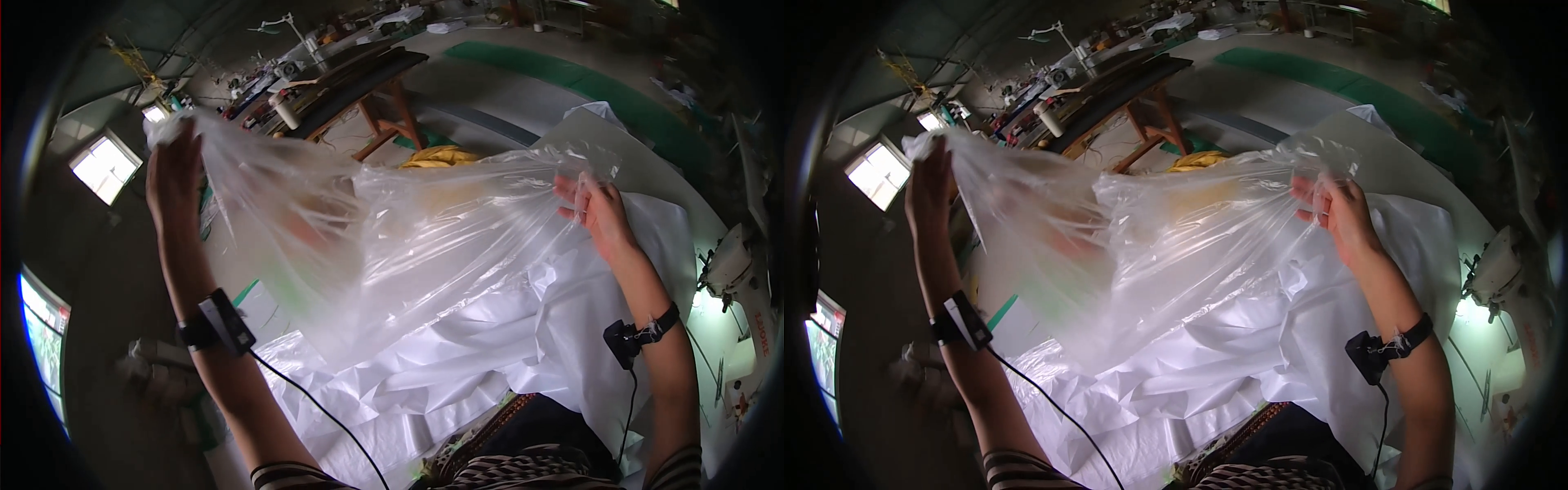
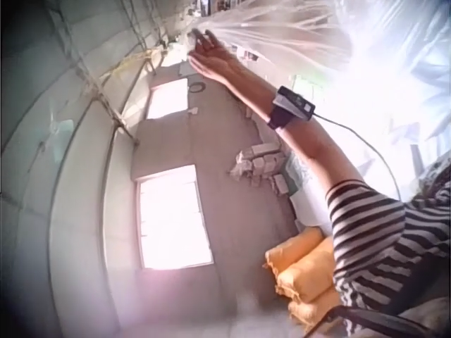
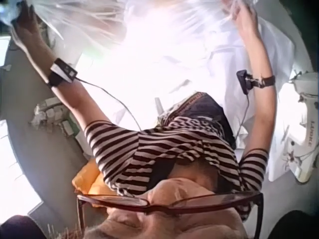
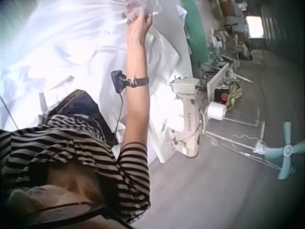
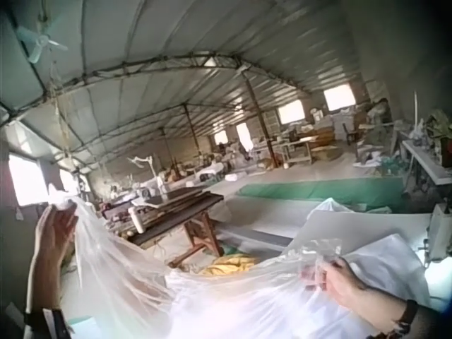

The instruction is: Sewing and handling large white plastic sheets using an industrial sewing machine in a manufacturing workshop.

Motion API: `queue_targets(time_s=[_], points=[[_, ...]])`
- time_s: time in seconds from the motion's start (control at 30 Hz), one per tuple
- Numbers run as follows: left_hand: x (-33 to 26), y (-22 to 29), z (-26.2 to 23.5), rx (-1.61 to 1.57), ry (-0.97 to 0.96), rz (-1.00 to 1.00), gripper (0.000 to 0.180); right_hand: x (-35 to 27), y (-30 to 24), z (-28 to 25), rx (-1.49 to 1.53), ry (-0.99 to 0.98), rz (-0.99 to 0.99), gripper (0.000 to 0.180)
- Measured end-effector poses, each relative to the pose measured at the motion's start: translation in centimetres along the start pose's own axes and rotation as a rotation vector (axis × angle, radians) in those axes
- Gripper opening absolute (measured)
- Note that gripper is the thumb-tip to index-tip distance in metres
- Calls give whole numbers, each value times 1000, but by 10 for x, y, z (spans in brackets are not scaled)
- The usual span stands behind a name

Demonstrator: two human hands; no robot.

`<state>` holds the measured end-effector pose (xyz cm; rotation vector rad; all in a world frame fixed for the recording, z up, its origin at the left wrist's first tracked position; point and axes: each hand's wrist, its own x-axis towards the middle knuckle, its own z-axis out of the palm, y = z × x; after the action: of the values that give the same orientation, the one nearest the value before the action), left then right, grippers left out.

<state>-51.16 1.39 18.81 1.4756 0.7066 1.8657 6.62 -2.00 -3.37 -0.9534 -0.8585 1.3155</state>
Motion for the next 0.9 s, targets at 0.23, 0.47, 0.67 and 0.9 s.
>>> queue_targets(time_s=[0.23, 0.47, 0.67, 0.9], points=[[-164, -129, 215, 197, -723, -359, 57, -23, -26, 77, -47, -323, -124, 25], [-93, -100, 157, 538, -60, -202, 28, -30, -28, 89, -222, -469, -342, 22], [-63, -55, 121, 266, 83, -107, 17, -33, 4, 65, -567, -506, -372, 21], [-63, -33, 197, 672, -141, -181, 20, -41, 20, 81, -735, -509, -419, 31]])
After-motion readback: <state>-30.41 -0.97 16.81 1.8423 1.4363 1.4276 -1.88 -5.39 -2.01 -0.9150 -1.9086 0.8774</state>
